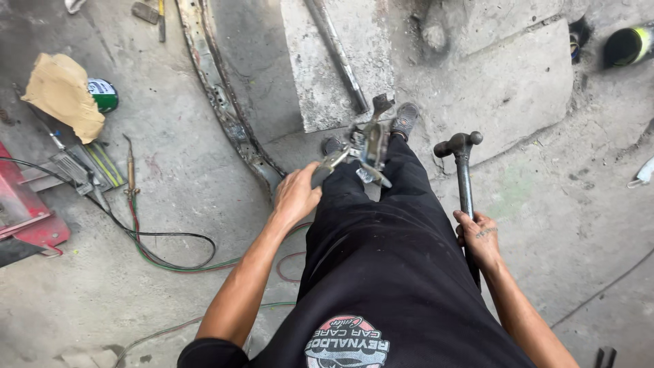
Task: The person uses locking pliers to grip a bent metal bracket and repeatedly strikes it with a sledgehammer to straighten it. The bracket is repositioned several times during the process to target different bent areas.
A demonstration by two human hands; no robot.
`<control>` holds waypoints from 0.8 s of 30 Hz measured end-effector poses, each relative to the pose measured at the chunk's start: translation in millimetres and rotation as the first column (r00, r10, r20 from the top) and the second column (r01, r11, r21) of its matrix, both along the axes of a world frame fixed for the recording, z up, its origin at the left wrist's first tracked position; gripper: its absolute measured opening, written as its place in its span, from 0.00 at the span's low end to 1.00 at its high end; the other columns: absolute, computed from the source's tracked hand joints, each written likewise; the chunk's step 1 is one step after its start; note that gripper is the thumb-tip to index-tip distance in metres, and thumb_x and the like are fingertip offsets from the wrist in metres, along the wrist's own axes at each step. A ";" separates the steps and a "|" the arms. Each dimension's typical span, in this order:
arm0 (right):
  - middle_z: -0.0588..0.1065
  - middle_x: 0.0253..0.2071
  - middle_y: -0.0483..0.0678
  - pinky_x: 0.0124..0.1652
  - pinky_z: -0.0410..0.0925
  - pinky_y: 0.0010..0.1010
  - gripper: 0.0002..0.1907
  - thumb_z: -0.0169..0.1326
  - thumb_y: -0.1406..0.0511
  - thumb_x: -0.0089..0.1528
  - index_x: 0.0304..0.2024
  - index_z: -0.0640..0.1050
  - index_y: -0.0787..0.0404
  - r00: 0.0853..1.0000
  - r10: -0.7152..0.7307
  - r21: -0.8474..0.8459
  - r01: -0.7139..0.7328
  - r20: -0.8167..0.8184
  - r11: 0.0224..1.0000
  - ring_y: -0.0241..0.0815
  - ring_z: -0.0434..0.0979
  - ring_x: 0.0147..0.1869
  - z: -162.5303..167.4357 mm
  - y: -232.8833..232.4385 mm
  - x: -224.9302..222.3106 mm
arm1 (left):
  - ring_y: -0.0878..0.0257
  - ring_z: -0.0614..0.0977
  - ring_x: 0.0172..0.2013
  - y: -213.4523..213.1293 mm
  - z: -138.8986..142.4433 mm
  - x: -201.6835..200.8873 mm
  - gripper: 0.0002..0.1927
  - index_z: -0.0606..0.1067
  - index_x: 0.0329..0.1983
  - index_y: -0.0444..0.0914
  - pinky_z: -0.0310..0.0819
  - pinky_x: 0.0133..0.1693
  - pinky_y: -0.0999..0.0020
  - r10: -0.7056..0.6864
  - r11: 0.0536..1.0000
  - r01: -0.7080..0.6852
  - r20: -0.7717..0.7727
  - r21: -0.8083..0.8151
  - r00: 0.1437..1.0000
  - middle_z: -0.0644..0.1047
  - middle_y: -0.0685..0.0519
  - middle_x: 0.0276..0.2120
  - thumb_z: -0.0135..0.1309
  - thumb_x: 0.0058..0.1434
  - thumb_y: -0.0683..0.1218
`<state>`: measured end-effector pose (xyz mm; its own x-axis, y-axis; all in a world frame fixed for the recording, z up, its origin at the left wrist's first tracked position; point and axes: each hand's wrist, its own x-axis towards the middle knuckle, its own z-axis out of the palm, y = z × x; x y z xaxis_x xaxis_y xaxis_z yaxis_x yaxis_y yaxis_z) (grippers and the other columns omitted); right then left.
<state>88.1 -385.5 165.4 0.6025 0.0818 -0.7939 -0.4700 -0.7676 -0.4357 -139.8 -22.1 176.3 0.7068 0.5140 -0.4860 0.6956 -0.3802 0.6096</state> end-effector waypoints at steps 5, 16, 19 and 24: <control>0.69 0.19 0.45 0.22 0.63 0.32 0.14 0.58 0.60 0.63 0.34 0.76 0.66 0.998 0.062 0.035 -0.063 0.010 0.997 0.37 0.67 0.19 12.4 27.9 2.0 | 0.40 0.75 0.50 23.3 27.7 -39.7 0.37 0.70 0.61 0.34 0.71 0.50 0.46 0.132 0.950 -0.073 -0.181 0.303 0.975 0.74 0.39 0.47 0.67 0.45 0.42; 0.70 0.17 0.49 0.23 0.66 0.34 0.20 0.59 0.54 0.61 0.34 0.77 0.67 0.872 0.489 -0.052 -0.487 0.033 0.872 0.39 0.70 0.20 51.3 103.5 31.5 | 0.40 0.75 0.49 33.4 -37.7 -63.9 0.27 0.70 0.45 0.34 0.71 0.48 0.46 0.318 0.880 -0.181 -0.260 0.439 0.912 0.72 0.39 0.46 0.71 0.49 0.48; 0.69 0.16 0.47 0.23 0.66 0.33 0.20 0.59 0.53 0.60 0.33 0.77 0.65 0.816 0.578 -0.036 -0.577 0.032 0.816 0.37 0.70 0.20 58.9 127.8 31.1 | 0.41 0.76 0.50 26.8 -49.7 -75.5 0.27 0.70 0.45 0.34 0.70 0.50 0.46 0.354 0.872 -0.218 -0.255 0.439 0.900 0.73 0.40 0.45 0.71 0.48 0.49; 0.68 0.15 0.47 0.21 0.65 0.34 0.21 0.58 0.51 0.60 0.29 0.76 0.62 0.755 0.656 -0.045 -0.656 -0.022 0.754 0.38 0.69 0.18 60.0 162.6 23.9 | 0.44 0.76 0.50 23.9 -75.1 -93.6 0.26 0.70 0.46 0.34 0.69 0.49 0.45 0.388 0.868 -0.251 -0.271 0.428 0.881 0.78 0.42 0.44 0.70 0.50 0.48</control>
<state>112.0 -222.9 225.3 0.4114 0.4179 -0.8100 0.1544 -0.9078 -0.3899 -233.3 1.8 101.2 0.2984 0.8709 -0.3905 0.9529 -0.2486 0.1736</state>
